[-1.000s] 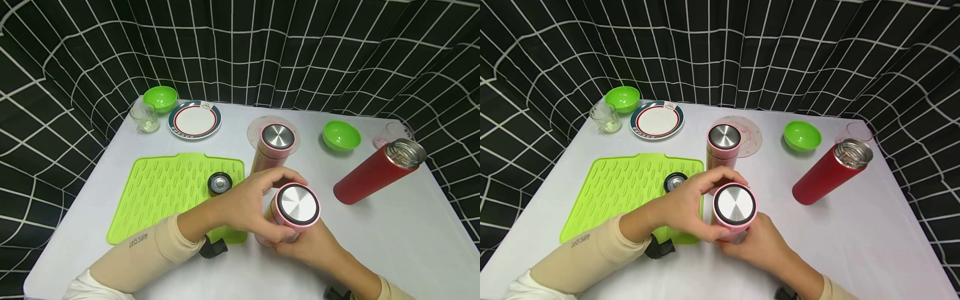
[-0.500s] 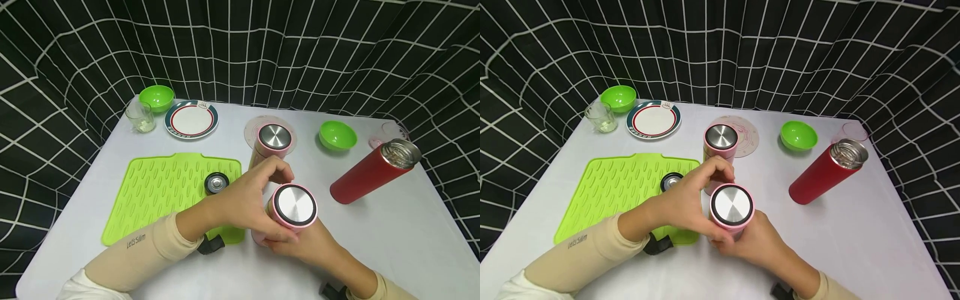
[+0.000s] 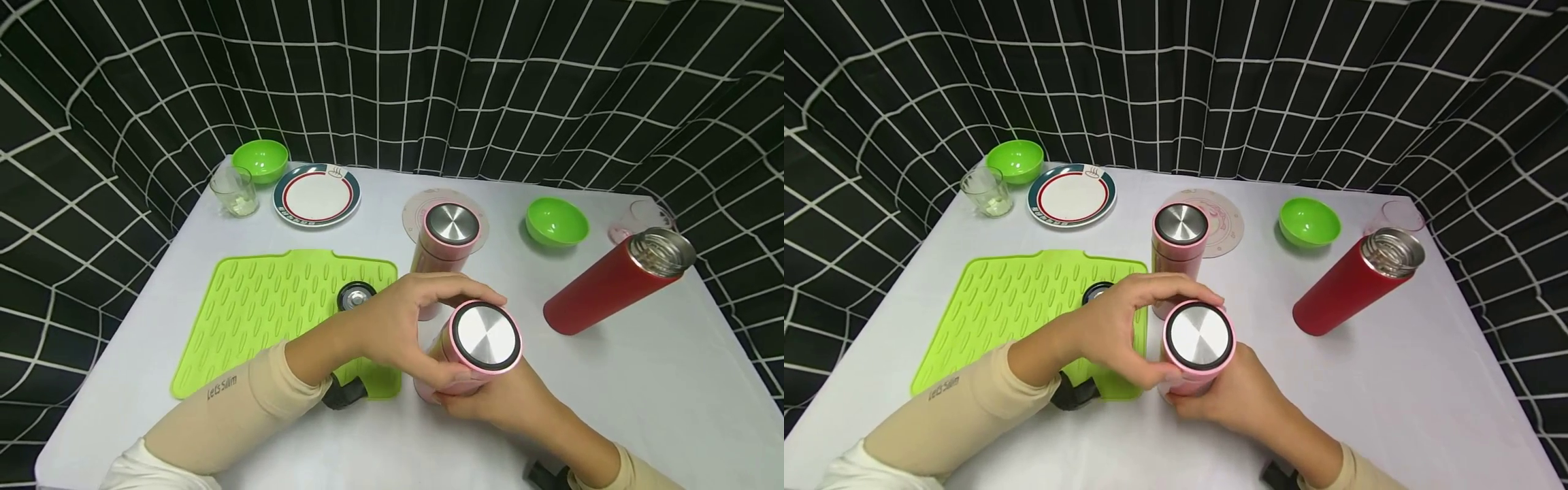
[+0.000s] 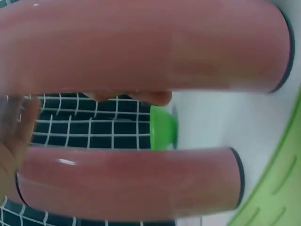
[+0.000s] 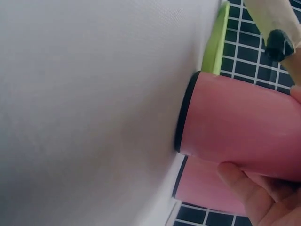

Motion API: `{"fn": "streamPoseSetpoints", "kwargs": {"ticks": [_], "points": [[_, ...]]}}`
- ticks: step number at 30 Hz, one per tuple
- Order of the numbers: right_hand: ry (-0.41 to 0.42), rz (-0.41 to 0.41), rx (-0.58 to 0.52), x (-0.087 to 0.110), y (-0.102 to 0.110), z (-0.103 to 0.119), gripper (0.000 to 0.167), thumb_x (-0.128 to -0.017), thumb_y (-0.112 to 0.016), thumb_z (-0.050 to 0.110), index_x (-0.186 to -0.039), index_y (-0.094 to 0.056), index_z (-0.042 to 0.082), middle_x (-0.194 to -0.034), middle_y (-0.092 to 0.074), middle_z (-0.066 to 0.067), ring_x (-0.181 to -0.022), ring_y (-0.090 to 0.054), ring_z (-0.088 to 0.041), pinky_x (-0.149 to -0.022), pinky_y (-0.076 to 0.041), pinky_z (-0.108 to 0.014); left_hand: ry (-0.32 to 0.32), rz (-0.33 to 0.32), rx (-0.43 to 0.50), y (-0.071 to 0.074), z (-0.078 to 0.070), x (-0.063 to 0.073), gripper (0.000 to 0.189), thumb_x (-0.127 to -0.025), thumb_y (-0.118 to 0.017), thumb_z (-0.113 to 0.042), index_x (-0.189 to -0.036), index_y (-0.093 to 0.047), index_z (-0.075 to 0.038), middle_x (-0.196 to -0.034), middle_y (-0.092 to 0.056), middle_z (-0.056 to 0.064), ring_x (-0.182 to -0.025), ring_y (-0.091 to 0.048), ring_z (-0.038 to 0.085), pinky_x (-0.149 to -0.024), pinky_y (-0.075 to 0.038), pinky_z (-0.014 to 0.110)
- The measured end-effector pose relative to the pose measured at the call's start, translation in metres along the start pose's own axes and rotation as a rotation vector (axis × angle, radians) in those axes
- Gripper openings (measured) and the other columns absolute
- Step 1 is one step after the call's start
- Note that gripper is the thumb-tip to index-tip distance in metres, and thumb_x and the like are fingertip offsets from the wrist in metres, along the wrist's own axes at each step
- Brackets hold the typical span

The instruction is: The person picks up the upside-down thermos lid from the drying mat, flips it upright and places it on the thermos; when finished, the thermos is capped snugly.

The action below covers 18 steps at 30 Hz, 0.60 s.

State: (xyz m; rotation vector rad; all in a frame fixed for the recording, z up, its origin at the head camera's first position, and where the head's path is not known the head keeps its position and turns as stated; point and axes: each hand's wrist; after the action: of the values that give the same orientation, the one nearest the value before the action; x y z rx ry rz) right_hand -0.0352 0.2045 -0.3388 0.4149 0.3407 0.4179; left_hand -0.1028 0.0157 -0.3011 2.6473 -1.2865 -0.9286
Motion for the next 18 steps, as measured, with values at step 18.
{"fn": "streamPoseSetpoints", "kwargs": {"ticks": [18], "points": [[-0.037, 0.039, -0.026, -0.0001, 0.0017, -0.0023, 0.050, -0.060, -0.086, -0.006, -0.095, -0.063, 0.023, -0.090, -0.064, 0.007, -0.080, -0.060, -0.013, -0.069, -0.052, -0.028, 0.101, -0.059, 0.052, -0.0034, 0.0029, 0.0020, 0.066, -0.065, -0.091, -0.011, -0.123, -0.060, -0.003, -0.114, -0.065, -0.001, -0.105, -0.062, 0.009, -0.095, -0.049, 0.031]]}}
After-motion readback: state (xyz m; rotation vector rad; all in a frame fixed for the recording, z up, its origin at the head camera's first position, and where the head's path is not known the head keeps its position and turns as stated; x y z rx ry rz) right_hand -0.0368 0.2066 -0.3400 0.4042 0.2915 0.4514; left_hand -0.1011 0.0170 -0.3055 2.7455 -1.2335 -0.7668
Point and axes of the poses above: each hand's wrist, its own x-axis away from the middle knuckle, its own y-axis out of the back of the hand, z = x × y
